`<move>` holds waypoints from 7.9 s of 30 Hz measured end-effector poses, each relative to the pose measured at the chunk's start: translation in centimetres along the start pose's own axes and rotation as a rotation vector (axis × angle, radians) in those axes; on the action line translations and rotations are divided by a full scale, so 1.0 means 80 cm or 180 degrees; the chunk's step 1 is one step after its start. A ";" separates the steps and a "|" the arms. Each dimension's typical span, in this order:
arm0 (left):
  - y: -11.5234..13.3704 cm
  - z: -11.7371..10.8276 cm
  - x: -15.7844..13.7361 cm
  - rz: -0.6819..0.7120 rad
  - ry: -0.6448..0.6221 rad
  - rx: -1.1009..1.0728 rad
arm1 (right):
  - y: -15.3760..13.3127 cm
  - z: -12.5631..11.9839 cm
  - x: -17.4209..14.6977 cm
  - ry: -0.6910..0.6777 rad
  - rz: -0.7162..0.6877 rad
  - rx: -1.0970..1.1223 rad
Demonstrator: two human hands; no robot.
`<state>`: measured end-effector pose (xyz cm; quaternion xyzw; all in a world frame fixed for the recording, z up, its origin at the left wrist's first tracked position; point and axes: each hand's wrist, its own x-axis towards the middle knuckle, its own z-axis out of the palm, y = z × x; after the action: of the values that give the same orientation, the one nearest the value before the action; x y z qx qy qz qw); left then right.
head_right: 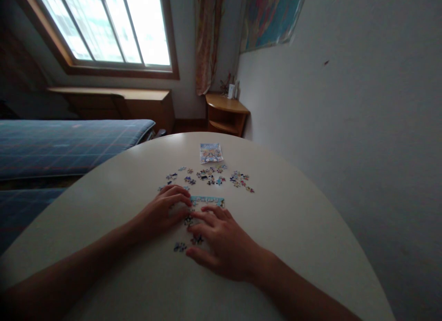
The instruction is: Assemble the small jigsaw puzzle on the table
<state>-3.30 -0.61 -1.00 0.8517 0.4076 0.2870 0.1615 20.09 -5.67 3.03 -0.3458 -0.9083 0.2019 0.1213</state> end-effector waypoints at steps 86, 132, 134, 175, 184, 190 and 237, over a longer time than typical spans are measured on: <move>0.051 -0.011 -0.024 -0.0382 -0.0276 0.0540 | 0.009 -0.002 -0.001 0.0025 -0.0074 0.0039; 0.018 -0.037 -0.015 -0.1089 0.0233 0.1019 | 0.055 -0.008 0.002 0.1333 0.0277 -0.0001; 0.021 -0.036 -0.017 -0.1224 0.0038 0.1136 | 0.070 -0.010 0.004 0.1619 0.0653 0.0041; -0.019 -0.012 -0.001 -0.0407 0.0213 0.0447 | 0.100 -0.006 0.013 0.1798 0.1349 0.0113; -0.017 -0.013 0.002 -0.0494 0.0117 0.0261 | 0.100 -0.006 0.013 0.1742 0.1369 0.0120; -0.015 -0.011 0.000 -0.0397 0.0207 0.0186 | 0.098 -0.008 0.012 0.1714 0.1349 0.0083; 0.054 0.009 -0.006 -0.0269 0.0548 -0.1258 | 0.042 0.013 0.018 0.1800 -0.0393 0.0510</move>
<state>-0.49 -3.64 0.49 0.7580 0.3910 0.4260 0.3017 20.62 -2.73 0.74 -0.3218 -0.8389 0.1608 0.4084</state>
